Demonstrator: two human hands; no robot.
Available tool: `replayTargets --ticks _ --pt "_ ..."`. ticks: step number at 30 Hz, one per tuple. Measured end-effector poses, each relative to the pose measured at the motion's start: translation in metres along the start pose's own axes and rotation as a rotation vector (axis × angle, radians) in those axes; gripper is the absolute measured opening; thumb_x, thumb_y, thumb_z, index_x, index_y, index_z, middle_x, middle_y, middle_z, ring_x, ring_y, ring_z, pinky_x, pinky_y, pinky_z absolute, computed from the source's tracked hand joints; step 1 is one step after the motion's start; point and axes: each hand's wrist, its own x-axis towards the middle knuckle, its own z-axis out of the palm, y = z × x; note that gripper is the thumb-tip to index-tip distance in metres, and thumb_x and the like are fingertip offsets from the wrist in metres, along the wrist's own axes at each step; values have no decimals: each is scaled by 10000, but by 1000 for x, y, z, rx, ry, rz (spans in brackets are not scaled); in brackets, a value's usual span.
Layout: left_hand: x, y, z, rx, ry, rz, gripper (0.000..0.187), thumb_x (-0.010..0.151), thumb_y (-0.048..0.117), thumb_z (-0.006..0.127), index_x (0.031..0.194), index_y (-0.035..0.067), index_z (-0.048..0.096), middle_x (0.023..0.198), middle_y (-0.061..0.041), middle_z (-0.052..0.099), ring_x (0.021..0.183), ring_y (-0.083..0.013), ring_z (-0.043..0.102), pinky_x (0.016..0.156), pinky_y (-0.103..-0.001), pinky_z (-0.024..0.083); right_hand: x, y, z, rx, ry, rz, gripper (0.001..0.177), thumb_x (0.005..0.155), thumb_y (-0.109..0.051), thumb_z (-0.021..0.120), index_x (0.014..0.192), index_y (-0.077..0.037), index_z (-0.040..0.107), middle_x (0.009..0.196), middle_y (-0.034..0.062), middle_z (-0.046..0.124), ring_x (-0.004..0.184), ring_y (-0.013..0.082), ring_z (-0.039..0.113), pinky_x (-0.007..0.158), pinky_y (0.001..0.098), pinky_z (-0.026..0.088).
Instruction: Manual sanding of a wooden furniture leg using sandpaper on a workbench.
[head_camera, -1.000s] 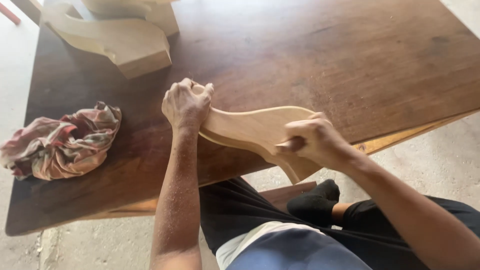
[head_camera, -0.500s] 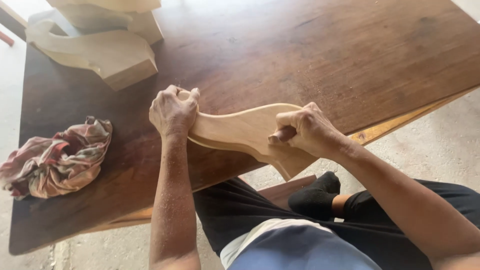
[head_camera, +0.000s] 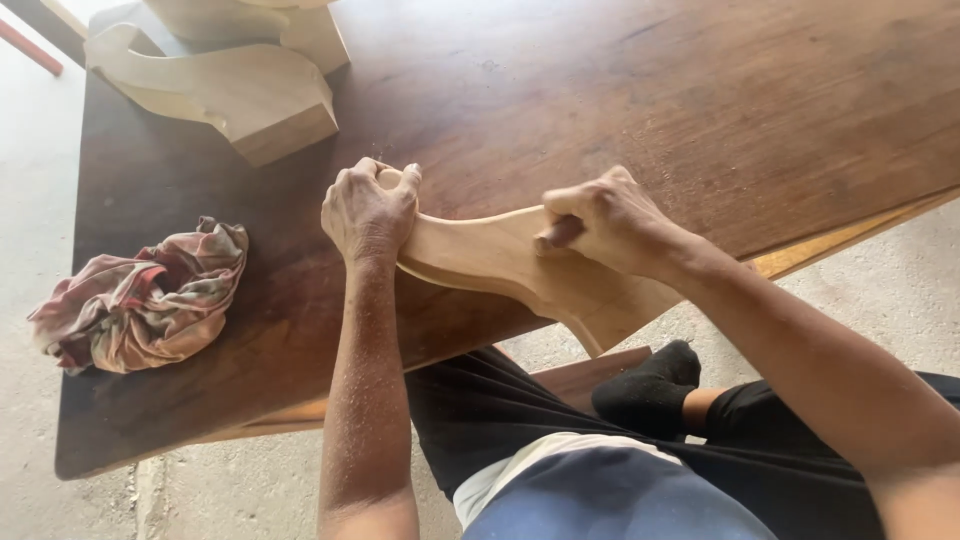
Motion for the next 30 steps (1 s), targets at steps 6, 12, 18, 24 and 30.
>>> replayTargets --ticks 6,12,18,24,30 --pt "-1 5 -8 -22 -44 -23 387 824 510 758 940 141 766 963 -101 738 934 -277 697 825 -477 533 49 -47 38 -107 296 -123 252 925 -72 701 686 -149 683 592 -12 693 546 143 616 726 459 508" --pt "-1 1 -4 -35 -37 -18 376 824 504 747 940 147 772 979 -103 741 946 -281 699 854 -471 528 15 -16 3 -67 -111 105 200 990 -216 691 803 -163 642 676 -17 644 581 103 625 594 366 589" --pt "-4 1 -6 -20 -26 -1 393 837 507 747 938 128 768 972 -115 736 957 -299 693 855 -483 524 48 -33 45 67 379 -195 184 874 -75 715 723 -121 621 602 0 659 589 59 628 620 356 531" --pt "-3 4 -12 -22 -64 -23 410 833 524 742 965 136 763 970 -111 733 942 -290 702 848 -475 539 11 -10 14 39 135 -149 223 968 -126 661 748 -142 621 603 16 636 485 75 575 411 328 488" --pt "3 -7 7 -30 -47 -11 385 877 500 731 996 135 760 969 -98 736 919 -255 713 829 -459 544 32 -29 28 -55 349 -86 285 914 -110 677 643 -148 596 544 31 624 497 109 584 472 380 459"
